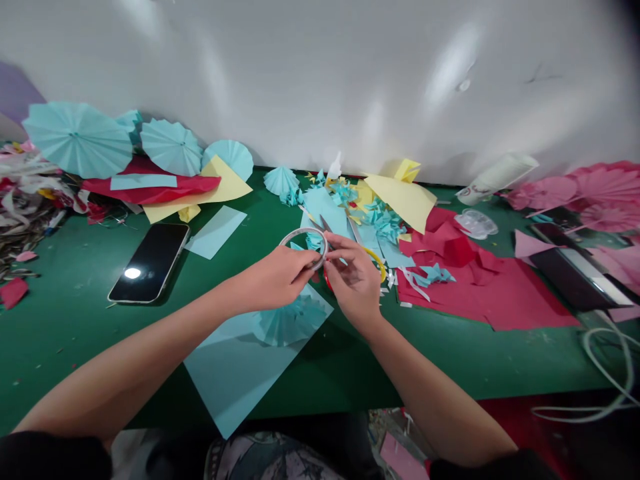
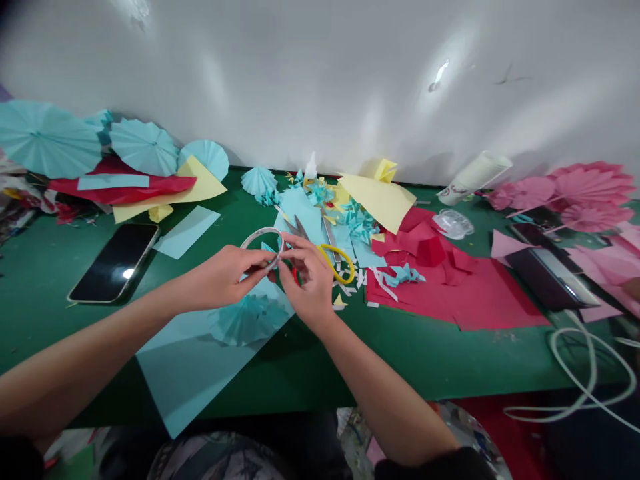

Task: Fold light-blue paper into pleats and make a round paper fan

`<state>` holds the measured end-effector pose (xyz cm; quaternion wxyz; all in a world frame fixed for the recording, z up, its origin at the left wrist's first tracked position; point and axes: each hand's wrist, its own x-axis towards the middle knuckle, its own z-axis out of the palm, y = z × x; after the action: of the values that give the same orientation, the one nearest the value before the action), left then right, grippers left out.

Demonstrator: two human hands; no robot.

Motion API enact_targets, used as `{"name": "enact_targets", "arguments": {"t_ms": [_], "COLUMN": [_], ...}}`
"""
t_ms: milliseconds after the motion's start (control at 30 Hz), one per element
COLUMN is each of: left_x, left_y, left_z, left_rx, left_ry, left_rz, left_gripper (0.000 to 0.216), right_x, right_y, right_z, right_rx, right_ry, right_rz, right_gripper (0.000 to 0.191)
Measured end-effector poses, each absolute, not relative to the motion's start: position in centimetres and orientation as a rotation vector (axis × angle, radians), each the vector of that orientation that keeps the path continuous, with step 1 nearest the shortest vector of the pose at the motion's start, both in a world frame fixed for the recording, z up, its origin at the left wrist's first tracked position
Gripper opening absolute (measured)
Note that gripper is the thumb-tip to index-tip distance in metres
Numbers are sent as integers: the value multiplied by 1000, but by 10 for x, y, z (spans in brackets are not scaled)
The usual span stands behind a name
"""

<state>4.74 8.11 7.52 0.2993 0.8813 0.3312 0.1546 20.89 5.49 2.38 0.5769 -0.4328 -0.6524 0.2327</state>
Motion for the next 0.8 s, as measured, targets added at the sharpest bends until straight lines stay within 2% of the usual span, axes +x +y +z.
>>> {"name": "enact_targets", "arguments": {"t_ms": [133, 267, 400, 500, 600, 800], "left_x": [47, 47, 47, 47, 48, 49], "left_y": [81, 83, 85, 85, 84, 82], "left_z": [75, 73, 73, 75, 76, 73], "left_rx": [2410, 2458, 2483, 2486, 2496, 2487], "left_ry": [882, 917, 1040, 1104, 1095, 1068], "left_rz": [386, 367, 395, 408, 394, 411], "left_gripper": [22, 24, 24, 24, 24, 25], "right_x": [210, 212, 215, 216, 216, 215], "right_y": [57, 60, 61, 61, 61, 61], "right_z": [23, 22, 21, 20, 20, 23], "right_rx": [-1042, -1096, -1116, -1059, -1037, -1015], "right_ry": [-1547, -1600, -1713, -1712, -1729, -1780], "right_rz": [517, 453, 243, 114, -34, -261], "right_gripper": [2, 9, 12, 4, 15, 13]}}
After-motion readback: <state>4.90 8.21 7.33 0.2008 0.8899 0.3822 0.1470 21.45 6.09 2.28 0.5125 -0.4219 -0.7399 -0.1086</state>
